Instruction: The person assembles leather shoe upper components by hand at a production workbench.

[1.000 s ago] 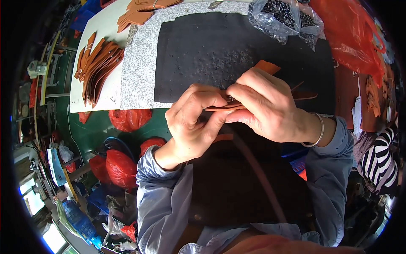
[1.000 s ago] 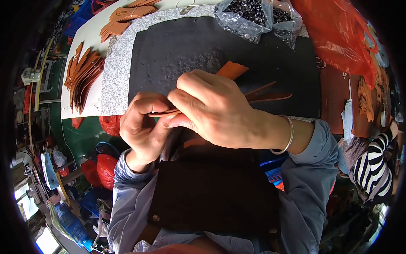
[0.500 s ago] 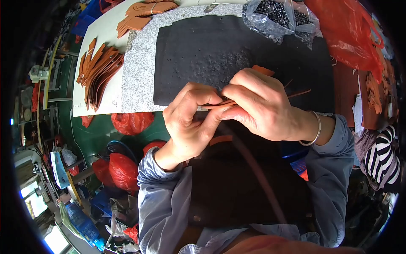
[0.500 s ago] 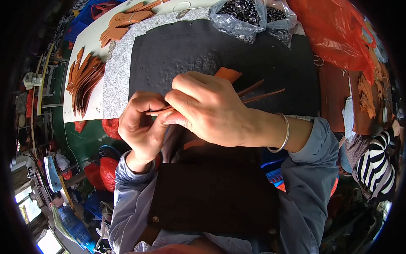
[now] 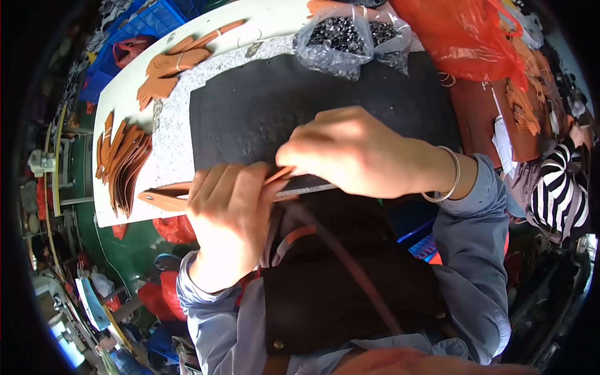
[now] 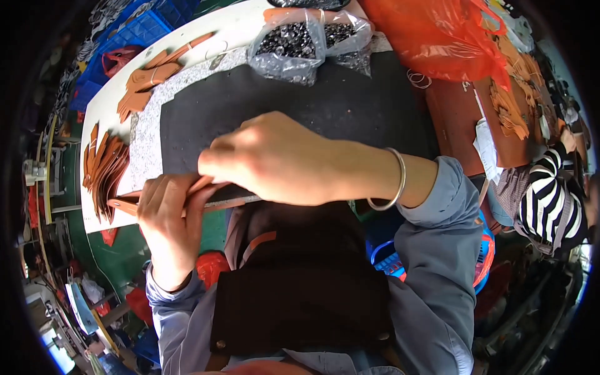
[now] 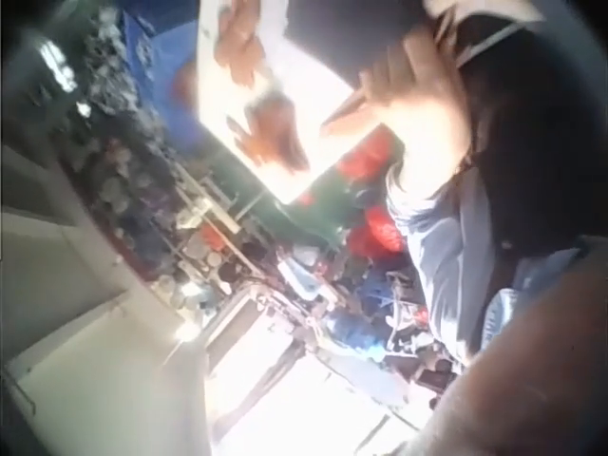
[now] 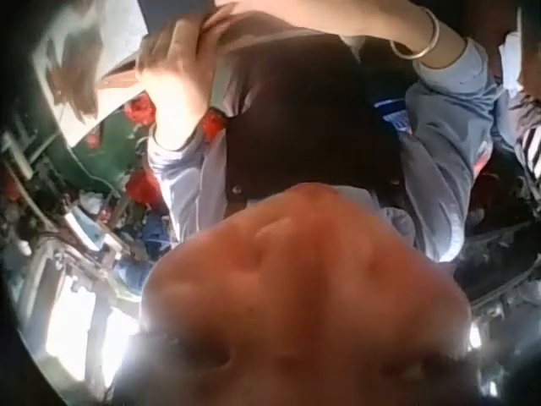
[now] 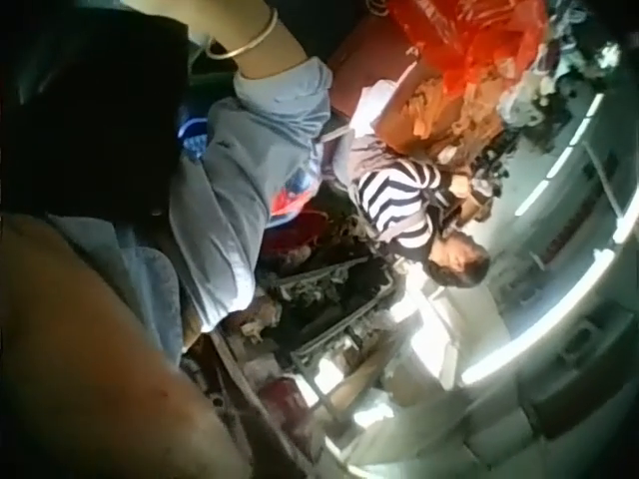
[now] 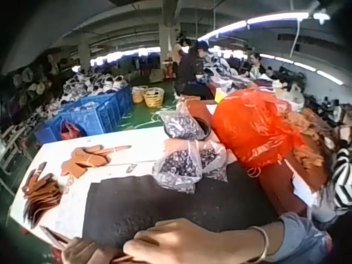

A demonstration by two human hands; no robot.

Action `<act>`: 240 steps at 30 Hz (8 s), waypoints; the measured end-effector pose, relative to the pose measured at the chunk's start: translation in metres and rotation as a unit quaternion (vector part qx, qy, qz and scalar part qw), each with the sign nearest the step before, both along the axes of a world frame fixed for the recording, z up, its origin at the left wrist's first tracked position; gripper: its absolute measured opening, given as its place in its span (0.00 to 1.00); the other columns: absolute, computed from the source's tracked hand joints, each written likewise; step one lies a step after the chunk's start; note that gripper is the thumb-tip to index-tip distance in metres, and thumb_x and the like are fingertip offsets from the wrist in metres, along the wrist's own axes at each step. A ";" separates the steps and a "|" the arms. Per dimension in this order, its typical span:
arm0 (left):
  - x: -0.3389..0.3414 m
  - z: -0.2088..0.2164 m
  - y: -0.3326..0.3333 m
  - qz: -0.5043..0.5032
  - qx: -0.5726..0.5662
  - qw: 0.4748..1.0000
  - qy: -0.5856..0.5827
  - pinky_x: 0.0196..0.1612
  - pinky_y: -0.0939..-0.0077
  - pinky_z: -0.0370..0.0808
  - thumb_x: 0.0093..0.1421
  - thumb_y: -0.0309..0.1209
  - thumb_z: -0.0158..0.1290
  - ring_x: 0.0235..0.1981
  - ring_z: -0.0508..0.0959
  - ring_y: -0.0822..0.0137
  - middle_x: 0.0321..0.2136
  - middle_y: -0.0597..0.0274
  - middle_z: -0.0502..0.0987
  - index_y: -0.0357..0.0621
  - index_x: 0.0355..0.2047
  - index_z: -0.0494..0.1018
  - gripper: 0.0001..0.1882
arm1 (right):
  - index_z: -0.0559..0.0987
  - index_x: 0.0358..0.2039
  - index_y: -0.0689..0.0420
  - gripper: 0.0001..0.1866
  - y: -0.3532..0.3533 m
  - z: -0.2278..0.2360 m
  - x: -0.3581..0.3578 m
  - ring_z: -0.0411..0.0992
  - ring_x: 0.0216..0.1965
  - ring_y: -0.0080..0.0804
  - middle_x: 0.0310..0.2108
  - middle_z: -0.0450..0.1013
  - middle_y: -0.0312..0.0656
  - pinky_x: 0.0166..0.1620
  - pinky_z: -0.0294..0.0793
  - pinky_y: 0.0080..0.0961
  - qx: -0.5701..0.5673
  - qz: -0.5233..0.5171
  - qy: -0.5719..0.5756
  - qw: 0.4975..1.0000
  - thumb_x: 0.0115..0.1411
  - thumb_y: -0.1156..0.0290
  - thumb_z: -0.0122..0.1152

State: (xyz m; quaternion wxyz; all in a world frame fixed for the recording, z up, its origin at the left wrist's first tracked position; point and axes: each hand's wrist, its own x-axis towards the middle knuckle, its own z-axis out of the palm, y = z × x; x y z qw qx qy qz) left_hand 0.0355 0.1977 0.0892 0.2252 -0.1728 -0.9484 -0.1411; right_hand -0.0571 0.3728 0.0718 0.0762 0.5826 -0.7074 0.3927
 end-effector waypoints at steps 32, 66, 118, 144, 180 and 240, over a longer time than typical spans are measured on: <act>-0.006 -0.032 -0.012 0.029 0.346 0.911 -0.222 0.21 0.75 0.69 0.52 0.26 0.56 0.16 0.75 0.65 0.16 0.52 0.74 0.35 0.29 0.72 0.08 | 0.72 0.27 0.64 0.03 0.010 0.004 -0.015 0.69 0.29 0.23 0.26 0.70 0.40 0.34 0.68 0.18 0.022 -0.104 -0.220 0.970 0.51 0.82 0.55; -0.004 -0.040 -0.002 0.043 0.295 0.940 -0.167 0.27 0.73 0.68 0.46 0.25 0.59 0.19 0.69 0.64 0.19 0.62 0.74 0.41 0.27 0.71 0.09 | 0.75 0.33 0.59 0.08 0.018 -0.041 -0.130 0.71 0.33 0.43 0.27 0.72 0.44 0.37 0.71 0.34 0.243 -0.320 0.173 0.899 0.52 0.73 0.55; -0.002 -0.041 0.009 -0.388 -0.049 0.912 0.126 0.23 0.76 0.64 0.33 0.31 0.50 0.17 0.66 0.72 0.14 0.66 0.62 0.43 0.14 0.63 0.08 | 0.63 0.51 0.66 0.38 -0.043 -0.024 0.003 0.64 0.41 0.23 0.39 0.68 0.39 0.45 0.64 0.17 0.136 0.296 -0.590 0.739 0.57 0.41 0.45; 0.065 -0.100 -0.327 0.333 0.146 0.923 0.126 0.55 0.57 0.59 0.58 0.39 0.47 0.55 0.61 0.51 0.53 0.47 0.60 0.36 0.55 0.56 0.28 | 0.68 0.48 0.59 0.42 -0.428 -0.106 -0.056 0.48 0.59 0.46 0.53 0.59 0.45 0.55 0.47 0.57 0.239 0.085 0.049 0.966 0.39 0.40 0.60; 0.019 -0.114 -0.402 0.328 0.372 0.848 -0.189 0.57 0.71 0.56 0.61 0.49 0.41 0.53 0.64 0.61 0.49 0.50 0.67 0.34 0.53 0.61 0.30 | 0.56 0.56 0.68 0.50 -0.410 -0.102 -0.045 0.50 0.57 0.57 0.54 0.53 0.63 0.56 0.46 0.65 0.303 0.076 0.131 0.941 0.34 0.58 0.65; -0.009 -0.126 -0.314 0.393 0.184 0.891 -0.131 0.51 0.62 0.60 0.52 0.42 0.51 0.44 0.67 0.50 0.39 0.47 0.70 0.37 0.41 0.67 0.22 | 0.74 0.37 0.63 0.18 -0.387 -0.108 -0.056 0.72 0.36 0.32 0.36 0.73 0.44 0.38 0.72 0.28 0.020 -0.045 -0.733 0.678 0.43 0.73 0.64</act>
